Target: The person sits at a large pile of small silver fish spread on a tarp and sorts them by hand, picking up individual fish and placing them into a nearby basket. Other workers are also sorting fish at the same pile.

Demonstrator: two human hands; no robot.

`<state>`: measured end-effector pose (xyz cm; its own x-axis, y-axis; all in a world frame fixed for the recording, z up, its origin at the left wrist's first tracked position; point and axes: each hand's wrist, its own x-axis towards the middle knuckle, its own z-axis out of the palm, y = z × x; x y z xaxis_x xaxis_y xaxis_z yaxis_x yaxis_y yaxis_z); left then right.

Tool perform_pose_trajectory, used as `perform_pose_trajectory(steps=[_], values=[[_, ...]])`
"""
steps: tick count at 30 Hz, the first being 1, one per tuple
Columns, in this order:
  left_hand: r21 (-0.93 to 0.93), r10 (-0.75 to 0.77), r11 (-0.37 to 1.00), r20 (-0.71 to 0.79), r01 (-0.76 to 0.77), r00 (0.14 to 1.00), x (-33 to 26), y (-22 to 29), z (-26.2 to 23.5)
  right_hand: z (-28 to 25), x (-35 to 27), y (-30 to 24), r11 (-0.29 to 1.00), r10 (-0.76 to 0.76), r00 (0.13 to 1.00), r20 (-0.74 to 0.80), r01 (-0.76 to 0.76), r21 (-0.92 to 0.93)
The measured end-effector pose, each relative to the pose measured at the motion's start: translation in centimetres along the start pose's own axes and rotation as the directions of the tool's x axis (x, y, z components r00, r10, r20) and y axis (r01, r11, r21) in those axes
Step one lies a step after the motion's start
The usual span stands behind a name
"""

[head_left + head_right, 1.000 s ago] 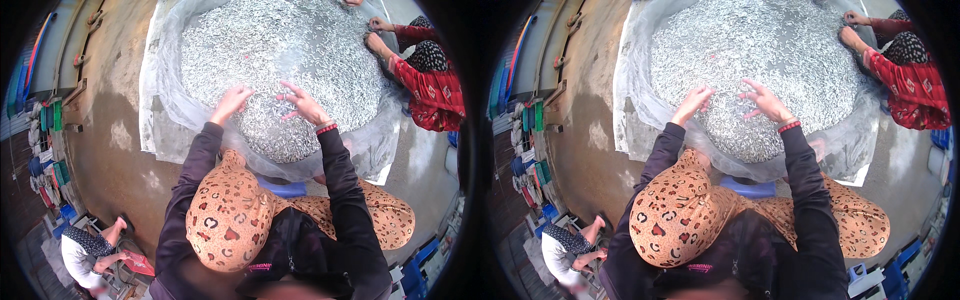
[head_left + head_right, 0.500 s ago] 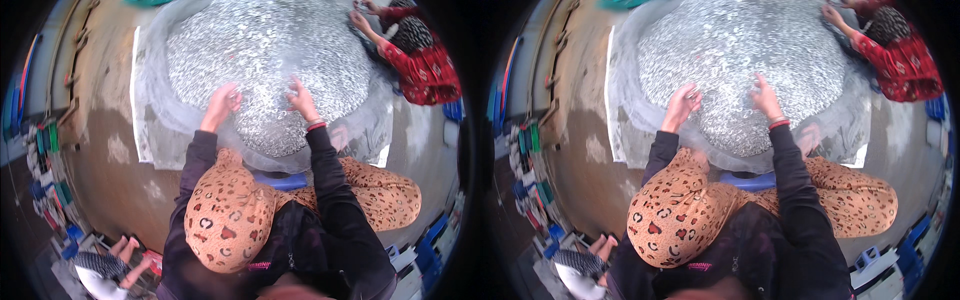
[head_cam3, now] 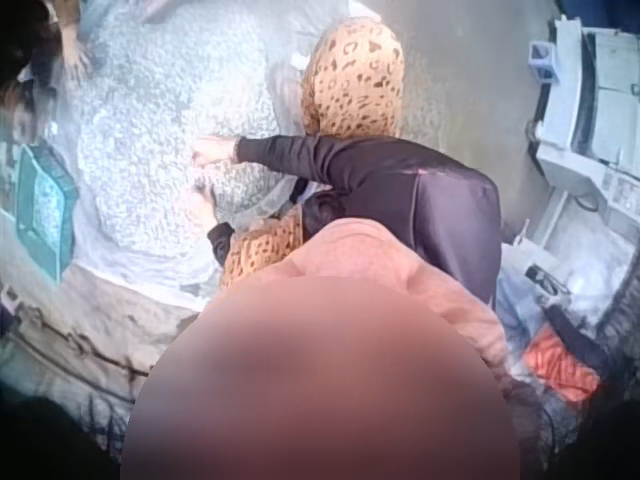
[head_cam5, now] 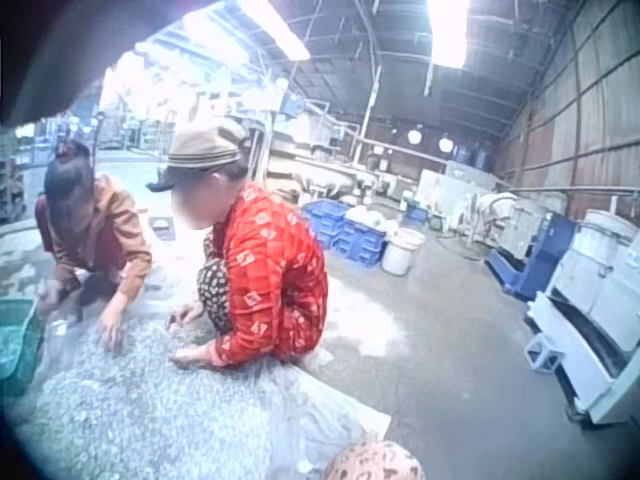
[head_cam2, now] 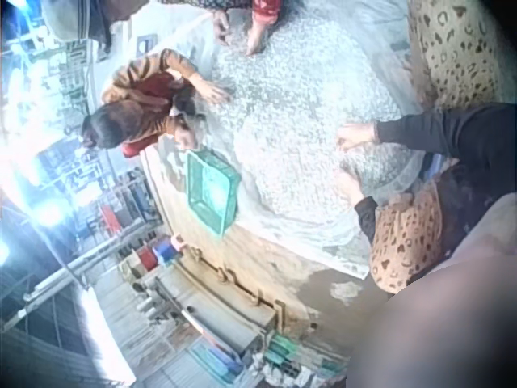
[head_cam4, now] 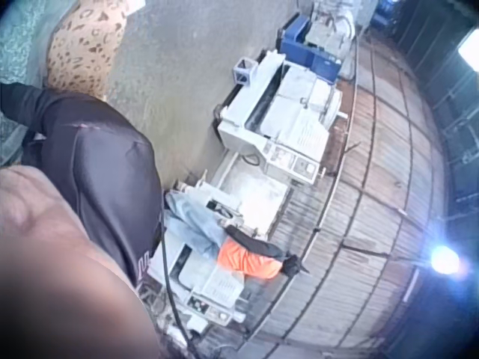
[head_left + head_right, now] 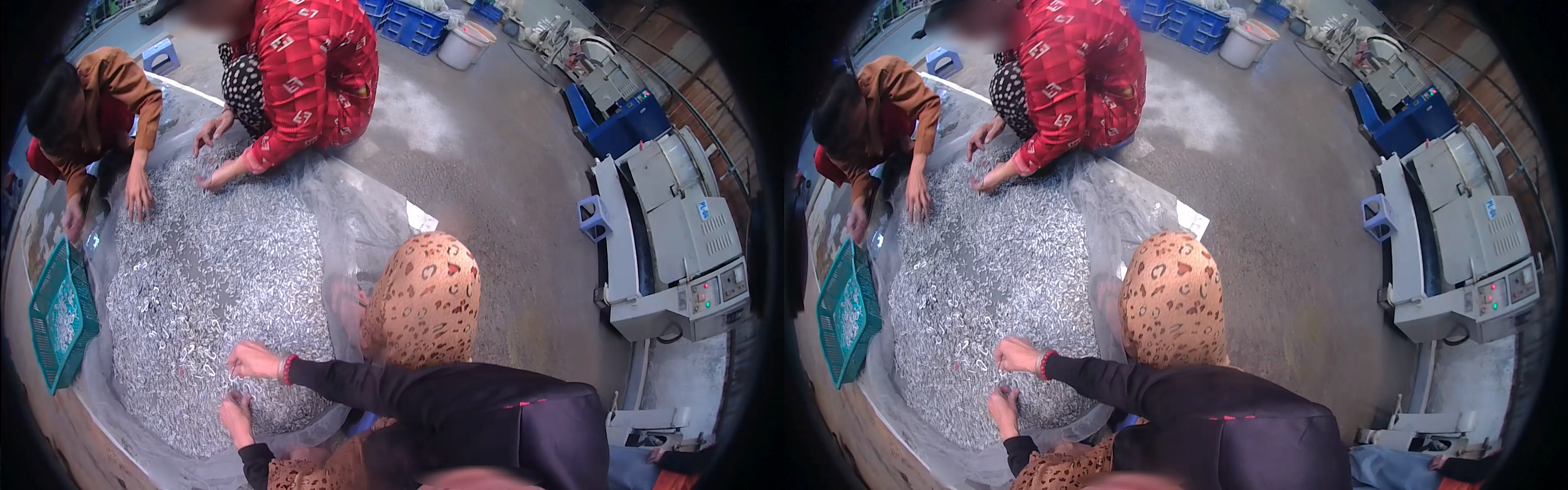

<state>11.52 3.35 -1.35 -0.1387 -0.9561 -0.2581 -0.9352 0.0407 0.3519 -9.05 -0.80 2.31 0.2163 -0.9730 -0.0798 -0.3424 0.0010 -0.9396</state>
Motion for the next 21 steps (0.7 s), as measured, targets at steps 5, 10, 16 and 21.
perform_pose_trajectory(steps=[5,10,16,21], values=[[-0.257,-0.002,0.966,0.055,0.016,0.999,0.1,1.3,-1.6,0.5,0.3,0.3,0.994,0.059,0.997,0.042,-0.062,0.087],[-0.596,-0.113,0.785,0.127,0.167,0.986,-0.4,1.0,-4.2,1.1,0.5,3.4,0.943,-0.110,0.965,0.238,0.177,-0.281],[-0.906,-0.048,0.363,0.213,0.216,0.976,-1.7,-0.3,-4.9,-3.0,0.5,3.1,0.636,0.052,0.938,0.342,-0.295,0.713],[-0.897,0.238,-0.406,0.082,0.176,0.968,-1.3,0.1,-7.3,-6.0,0.1,-2.0,0.176,0.210,0.930,0.303,-0.341,0.924]])
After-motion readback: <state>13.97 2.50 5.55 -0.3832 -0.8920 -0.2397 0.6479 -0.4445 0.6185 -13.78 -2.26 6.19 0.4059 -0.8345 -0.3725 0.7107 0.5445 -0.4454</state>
